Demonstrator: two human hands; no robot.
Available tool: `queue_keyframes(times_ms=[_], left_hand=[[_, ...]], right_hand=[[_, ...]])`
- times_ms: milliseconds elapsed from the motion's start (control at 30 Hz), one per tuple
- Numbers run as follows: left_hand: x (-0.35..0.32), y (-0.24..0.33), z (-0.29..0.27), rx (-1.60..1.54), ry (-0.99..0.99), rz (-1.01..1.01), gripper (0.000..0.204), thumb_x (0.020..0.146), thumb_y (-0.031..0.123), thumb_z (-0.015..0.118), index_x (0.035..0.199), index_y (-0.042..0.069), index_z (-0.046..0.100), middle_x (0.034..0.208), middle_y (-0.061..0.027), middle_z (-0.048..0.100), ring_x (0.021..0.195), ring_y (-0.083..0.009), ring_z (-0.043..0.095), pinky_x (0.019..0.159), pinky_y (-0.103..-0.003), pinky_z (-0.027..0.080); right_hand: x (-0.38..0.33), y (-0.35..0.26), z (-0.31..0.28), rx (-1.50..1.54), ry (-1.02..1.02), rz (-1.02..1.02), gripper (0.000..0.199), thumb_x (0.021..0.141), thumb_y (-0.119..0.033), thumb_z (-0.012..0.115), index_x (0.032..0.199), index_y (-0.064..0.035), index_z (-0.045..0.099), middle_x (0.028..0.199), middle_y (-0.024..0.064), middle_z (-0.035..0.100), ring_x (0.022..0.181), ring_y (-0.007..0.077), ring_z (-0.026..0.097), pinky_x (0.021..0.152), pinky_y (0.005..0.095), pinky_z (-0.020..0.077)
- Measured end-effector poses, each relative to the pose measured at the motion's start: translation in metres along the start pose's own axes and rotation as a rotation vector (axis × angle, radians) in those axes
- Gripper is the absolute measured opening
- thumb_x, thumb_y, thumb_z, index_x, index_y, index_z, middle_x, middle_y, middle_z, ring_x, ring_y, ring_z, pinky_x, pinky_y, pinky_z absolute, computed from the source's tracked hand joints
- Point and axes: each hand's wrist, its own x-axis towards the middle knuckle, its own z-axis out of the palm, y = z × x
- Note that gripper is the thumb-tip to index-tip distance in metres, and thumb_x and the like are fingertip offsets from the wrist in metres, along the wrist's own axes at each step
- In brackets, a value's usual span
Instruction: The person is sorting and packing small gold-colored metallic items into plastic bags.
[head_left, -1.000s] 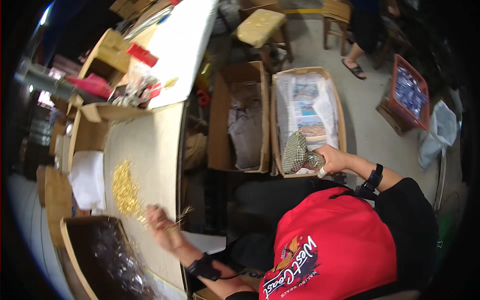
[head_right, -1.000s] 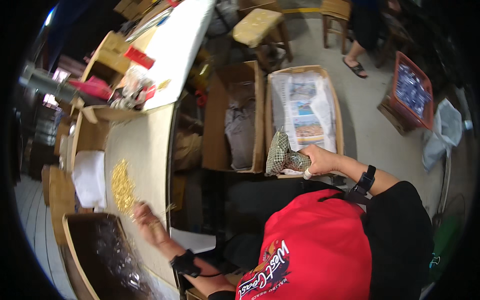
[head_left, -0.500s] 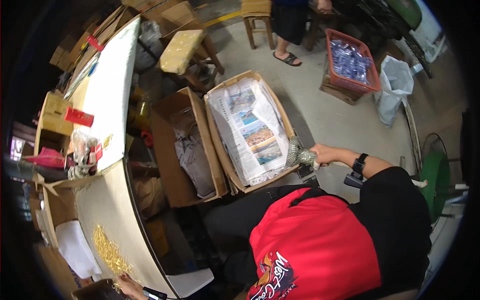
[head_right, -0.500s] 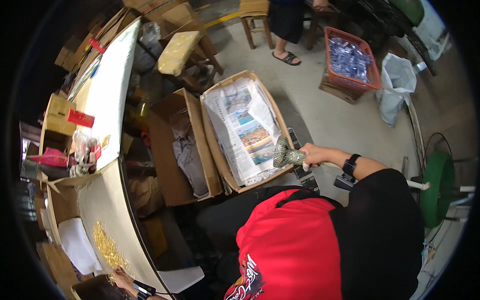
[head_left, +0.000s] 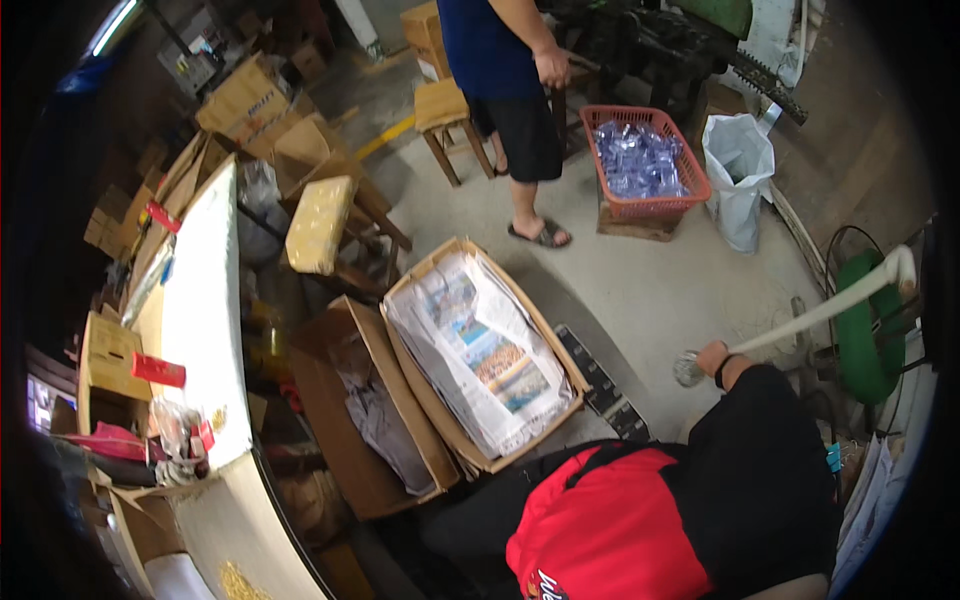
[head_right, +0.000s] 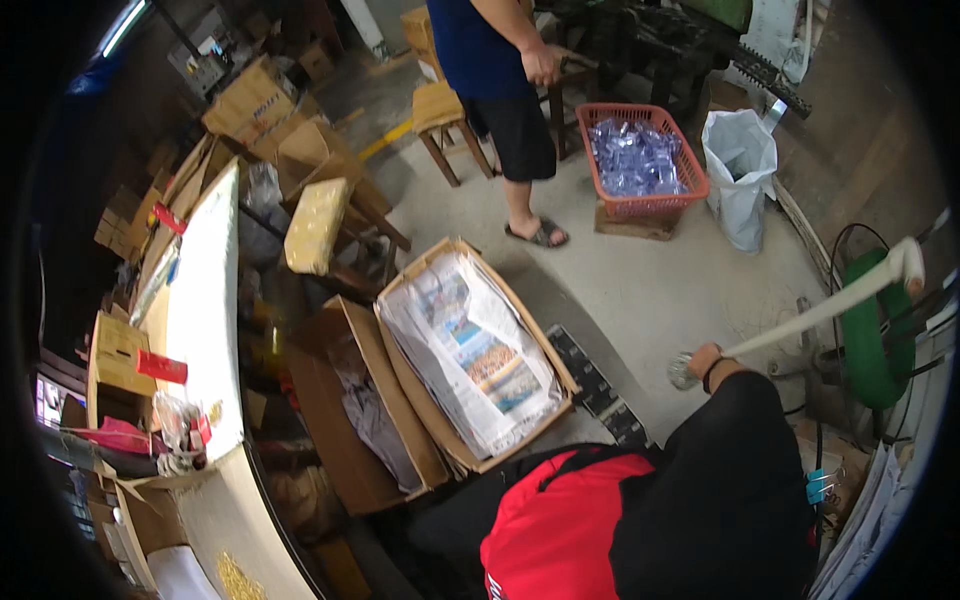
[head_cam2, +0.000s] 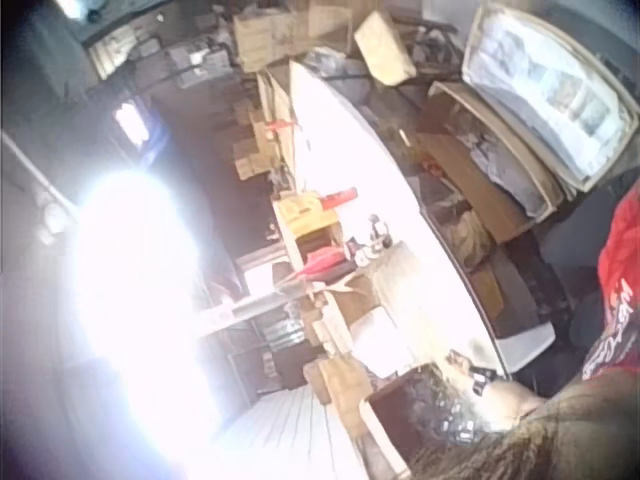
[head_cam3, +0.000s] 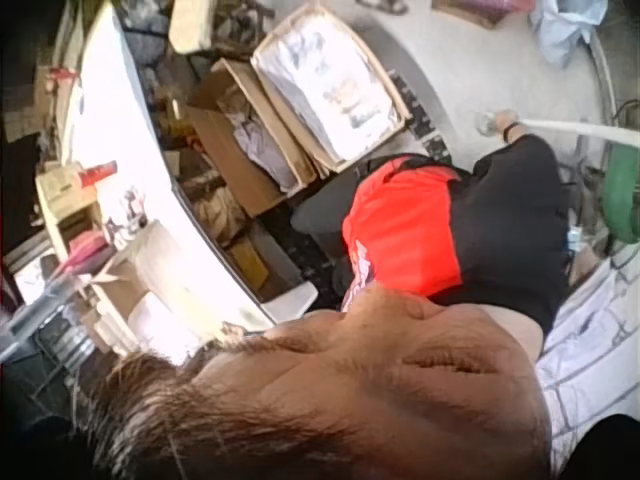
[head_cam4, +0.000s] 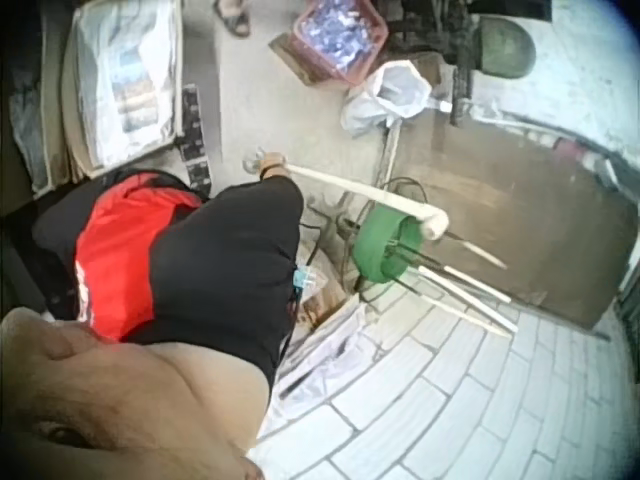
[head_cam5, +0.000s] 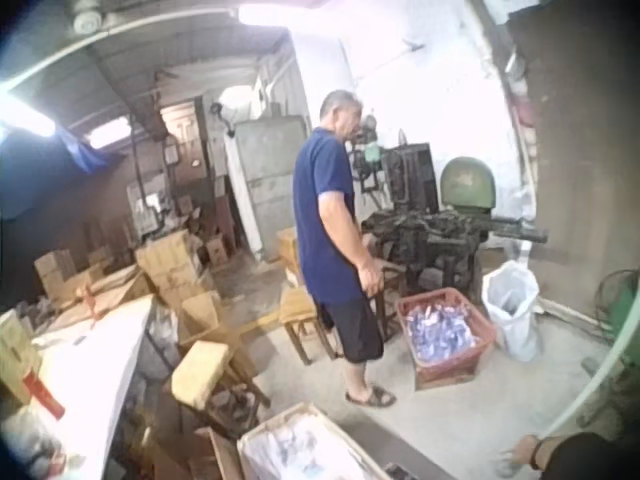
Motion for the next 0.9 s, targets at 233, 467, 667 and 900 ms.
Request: queue_keyframes(times_ms=[233,467,667,900], left_hand=[[0.040,0.010,0.078,-0.035,-0.116,0.116,0.029,0.091,0.021,0.053,0.108,-0.003,0.054,0.105,-0.0152,0.060,0.106,-0.0249,0.055,0.093,-0.033,0.044],[0.034,0.010,0.085,-0.037,-0.170,0.183,0.029,0.091,0.020,0.053,0.109,-0.003,0.053,0.106,-0.0152,0.059,0.106,-0.0250,0.055,0.094,-0.033,0.043],[0.031,0.008,0.084,-0.041,-0.217,0.235,0.029,0.090,0.019,0.053,0.109,-0.003,0.052,0.107,-0.0151,0.059,0.106,-0.0251,0.055,0.094,-0.033,0.043],[0.035,0.011,0.094,-0.077,-0.287,0.316,0.030,0.090,0.018,0.053,0.110,-0.003,0.052,0.107,-0.0151,0.058,0.106,-0.0251,0.055,0.095,-0.034,0.043]], right_hand=[[0.025,0.084,0.100,-0.229,-0.370,0.318,0.011,0.085,-0.019,0.061,0.093,-0.0153,0.067,0.077,0.0000,0.061,0.065,0.0194,0.060,0.047,0.0378,0.0382],[-0.008,0.088,0.117,-0.189,-0.401,0.380,0.012,0.084,-0.020,0.061,0.092,-0.0126,0.066,0.079,-0.0009,0.063,0.065,0.0198,0.060,0.045,0.0391,0.0363],[0.016,0.087,0.107,-0.104,-0.506,0.423,0.026,0.090,-0.028,0.053,0.109,-0.0127,0.063,0.101,0.0062,0.062,0.090,0.0285,0.060,0.066,0.0565,0.0434],[0.085,-0.023,-0.021,-0.076,-0.147,0.169,0.032,0.083,-0.023,0.054,0.110,-0.0116,0.066,0.108,0.0139,0.066,0.096,0.0365,0.062,0.076,0.0600,0.0461]])
